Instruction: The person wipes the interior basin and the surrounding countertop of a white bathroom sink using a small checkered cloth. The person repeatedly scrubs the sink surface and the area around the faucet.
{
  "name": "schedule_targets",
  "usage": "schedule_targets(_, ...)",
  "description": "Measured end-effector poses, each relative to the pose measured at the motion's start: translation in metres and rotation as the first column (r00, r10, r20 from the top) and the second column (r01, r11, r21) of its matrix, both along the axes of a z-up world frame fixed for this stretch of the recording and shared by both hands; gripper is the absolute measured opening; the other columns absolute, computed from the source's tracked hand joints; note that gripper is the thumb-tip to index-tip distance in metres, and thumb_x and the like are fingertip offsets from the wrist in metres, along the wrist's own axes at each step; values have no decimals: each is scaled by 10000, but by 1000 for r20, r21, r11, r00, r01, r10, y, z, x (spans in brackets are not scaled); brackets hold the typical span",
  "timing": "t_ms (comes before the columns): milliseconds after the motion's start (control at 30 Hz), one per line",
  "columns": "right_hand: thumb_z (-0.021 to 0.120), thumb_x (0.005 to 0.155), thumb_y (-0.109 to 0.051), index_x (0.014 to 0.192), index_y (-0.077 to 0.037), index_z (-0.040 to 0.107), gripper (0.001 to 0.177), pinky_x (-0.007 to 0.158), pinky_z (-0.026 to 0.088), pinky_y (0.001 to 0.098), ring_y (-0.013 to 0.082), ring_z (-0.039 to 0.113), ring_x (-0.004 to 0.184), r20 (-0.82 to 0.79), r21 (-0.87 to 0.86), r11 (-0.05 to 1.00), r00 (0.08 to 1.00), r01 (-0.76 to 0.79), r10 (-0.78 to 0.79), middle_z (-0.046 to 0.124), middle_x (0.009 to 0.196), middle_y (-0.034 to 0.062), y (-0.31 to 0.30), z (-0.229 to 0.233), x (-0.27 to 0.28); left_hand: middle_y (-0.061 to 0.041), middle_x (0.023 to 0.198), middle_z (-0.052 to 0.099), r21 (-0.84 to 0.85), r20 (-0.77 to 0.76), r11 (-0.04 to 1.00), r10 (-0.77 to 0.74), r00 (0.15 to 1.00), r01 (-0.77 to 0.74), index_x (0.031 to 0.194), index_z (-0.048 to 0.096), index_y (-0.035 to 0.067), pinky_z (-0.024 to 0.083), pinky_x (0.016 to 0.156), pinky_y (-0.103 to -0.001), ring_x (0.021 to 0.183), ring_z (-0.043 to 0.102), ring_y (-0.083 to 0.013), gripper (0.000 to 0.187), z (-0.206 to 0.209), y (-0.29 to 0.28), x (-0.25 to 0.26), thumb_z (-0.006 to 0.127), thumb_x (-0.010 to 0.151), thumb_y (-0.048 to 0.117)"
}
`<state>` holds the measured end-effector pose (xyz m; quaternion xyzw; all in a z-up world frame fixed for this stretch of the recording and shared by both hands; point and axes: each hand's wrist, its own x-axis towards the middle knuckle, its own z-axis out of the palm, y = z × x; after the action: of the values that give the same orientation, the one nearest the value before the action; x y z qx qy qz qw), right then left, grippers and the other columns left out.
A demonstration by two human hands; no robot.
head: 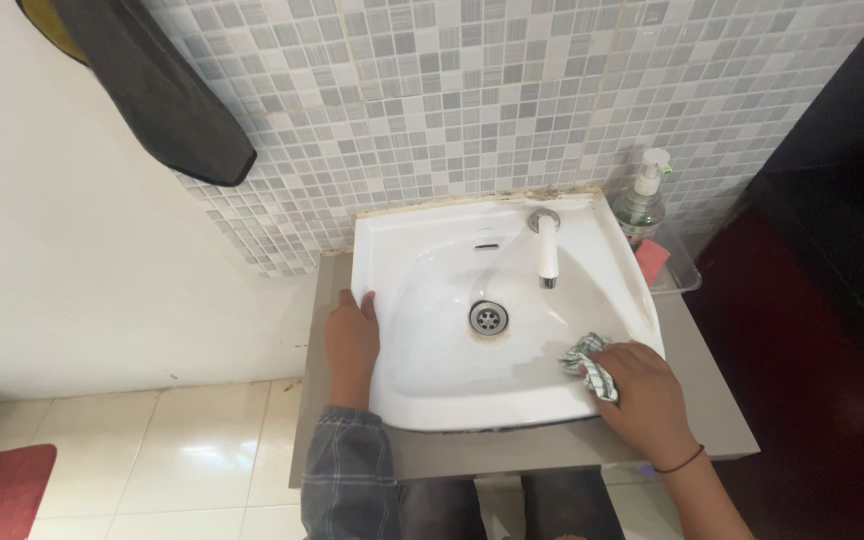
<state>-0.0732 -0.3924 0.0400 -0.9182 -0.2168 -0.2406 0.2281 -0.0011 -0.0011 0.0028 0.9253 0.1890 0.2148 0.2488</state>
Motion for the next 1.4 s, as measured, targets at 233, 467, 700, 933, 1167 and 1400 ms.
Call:
schedule_targets(233,727,790,-257,993,-108,756,253,836,541,440,282,675,906,-86,13,1000,996,-27,28,753,967,72,61,-10,-14,-286,828,705,-5,-2,1000,0,1000,0,1067,603,-28,545,683,-558,790,694,-473,386,2,-1,-2,545,1035,352)
schedule_targets(467,711,727,-252,962,-122,681,270,720,526,460,298,638,836,-169,-63,993,981,-104,92,667,848,71,100,-10,-16,-286,827,704,-16,-33,1000,2,999,-3,1086,592,-32,545,660,-562,782,693,-479,377,-4,4,5,528,1044,337)
schedule_targets(700,761,653,-265,1057,-129,669,435,731,527,479,328,632,854,-294,-45,987,946,-153,133,664,951,96,93,-23,-8,-273,820,716,10,-130,999,35,991,-34,1147,607,-7,552,616,-547,744,704,-462,418,12,-6,-4,489,1042,380)
schedule_targets(933,769,663,-280,1185,-159,646,550,924,485,489,326,601,1087,-425,-34,968,880,-250,212,645,1171,83,59,-93,20,-278,799,718,-82,-176,996,22,984,-37,1163,597,-20,555,581,-542,684,697,-464,424,21,-5,-8,492,1017,364)
schedule_targets(1167,759,657,-242,1384,-238,585,748,1100,309,640,443,366,1439,-259,-159,986,966,-42,0,485,1497,79,-52,-57,45,-251,825,729,-156,-393,987,-21,919,-44,1138,567,31,572,653,-538,756,719,-442,377,21,1,-3,474,1043,384)
schedule_targets(1400,683,516,-65,1511,-253,429,1044,1140,221,668,485,183,1475,-401,-97,961,873,260,-277,306,1640,100,-12,9,41,-284,919,723,-231,-493,967,-213,843,109,1330,411,-45,574,757,-550,882,712,-470,483,9,22,-1,475,1034,331)
